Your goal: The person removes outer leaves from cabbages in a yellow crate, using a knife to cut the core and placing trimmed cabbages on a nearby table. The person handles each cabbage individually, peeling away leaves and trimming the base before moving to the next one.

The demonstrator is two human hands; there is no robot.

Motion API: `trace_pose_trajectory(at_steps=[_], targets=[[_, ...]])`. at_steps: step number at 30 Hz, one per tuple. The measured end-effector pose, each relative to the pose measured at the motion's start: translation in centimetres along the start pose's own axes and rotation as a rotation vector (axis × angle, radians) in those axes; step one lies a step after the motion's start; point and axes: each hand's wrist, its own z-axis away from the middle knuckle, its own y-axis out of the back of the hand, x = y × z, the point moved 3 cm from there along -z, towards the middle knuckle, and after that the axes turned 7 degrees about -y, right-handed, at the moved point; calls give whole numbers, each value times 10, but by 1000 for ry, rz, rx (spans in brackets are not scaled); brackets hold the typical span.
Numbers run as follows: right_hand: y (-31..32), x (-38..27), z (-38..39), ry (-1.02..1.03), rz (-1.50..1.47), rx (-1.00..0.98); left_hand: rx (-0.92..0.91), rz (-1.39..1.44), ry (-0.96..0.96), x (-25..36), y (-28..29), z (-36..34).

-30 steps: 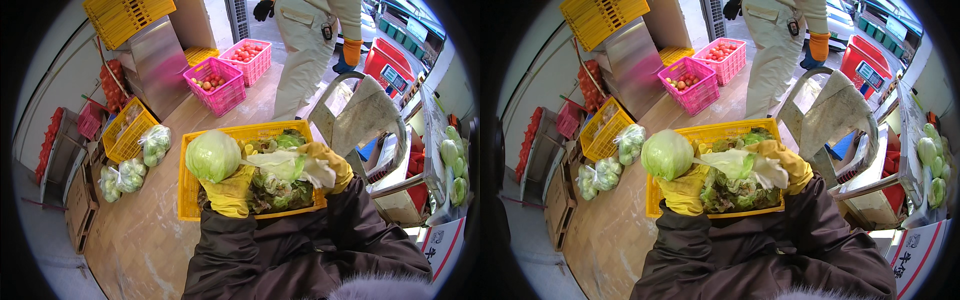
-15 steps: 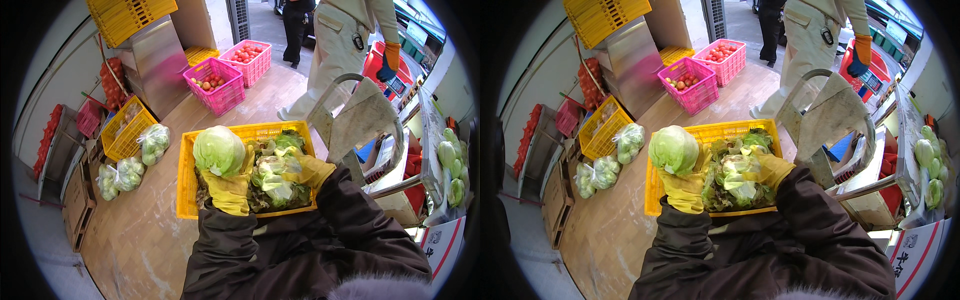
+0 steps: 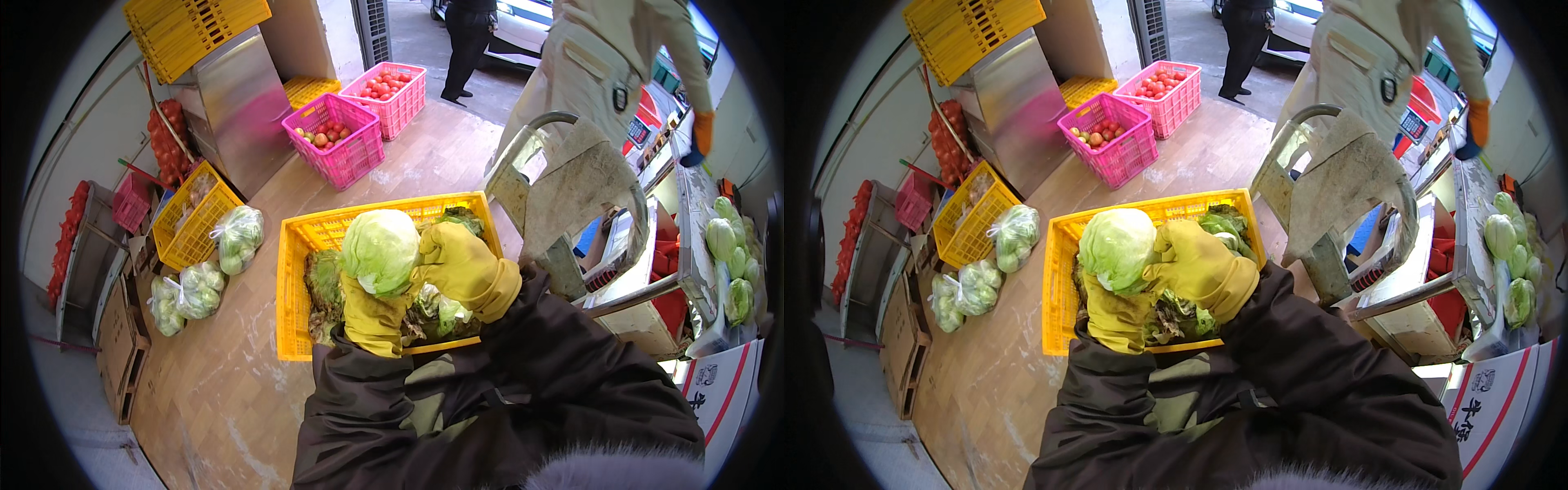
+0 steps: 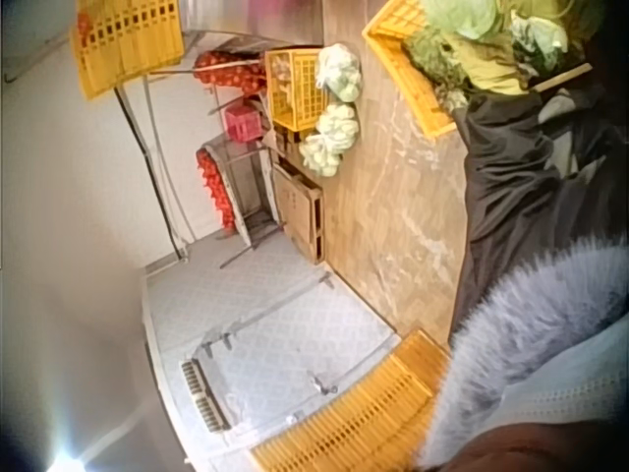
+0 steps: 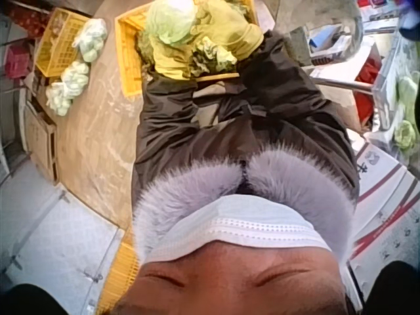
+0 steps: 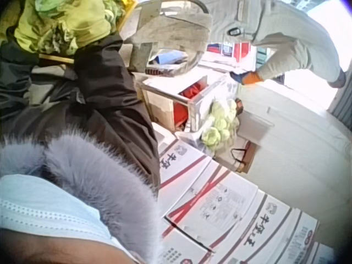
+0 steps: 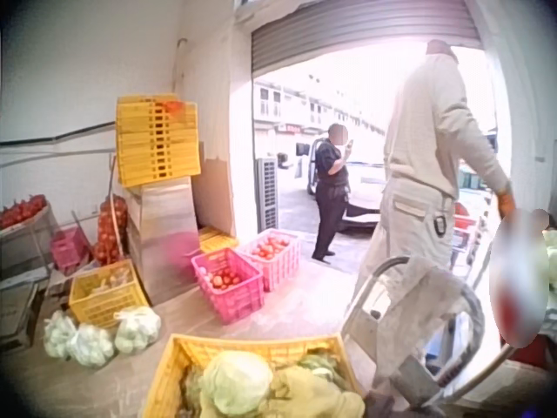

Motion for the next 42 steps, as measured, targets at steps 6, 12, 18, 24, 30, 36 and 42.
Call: trace_pose_trajectory(at_steps=[6, 12, 18, 24, 30, 36, 42], targets=[[2, 1, 9, 266, 146, -36, 62, 119, 45, -4, 4, -6], [6, 3, 11, 285, -11, 157, -15, 120, 13, -1, 0, -6], [-7, 13, 8, 54, -203, -53, -22, 16, 47, -5, -4, -2], [-1, 3, 14, 283, 135, -47, 66, -52, -29, -5, 7, -6], [-12, -29, 38, 121, 36, -284, 43, -154, -212, -5, 7, -8], [50, -14, 45, -292, -823, -242, 219, -64, -281, 5, 13, -11], [45, 49, 2, -81, 452, -98, 141, -672, -504, 17, 17, -3]])
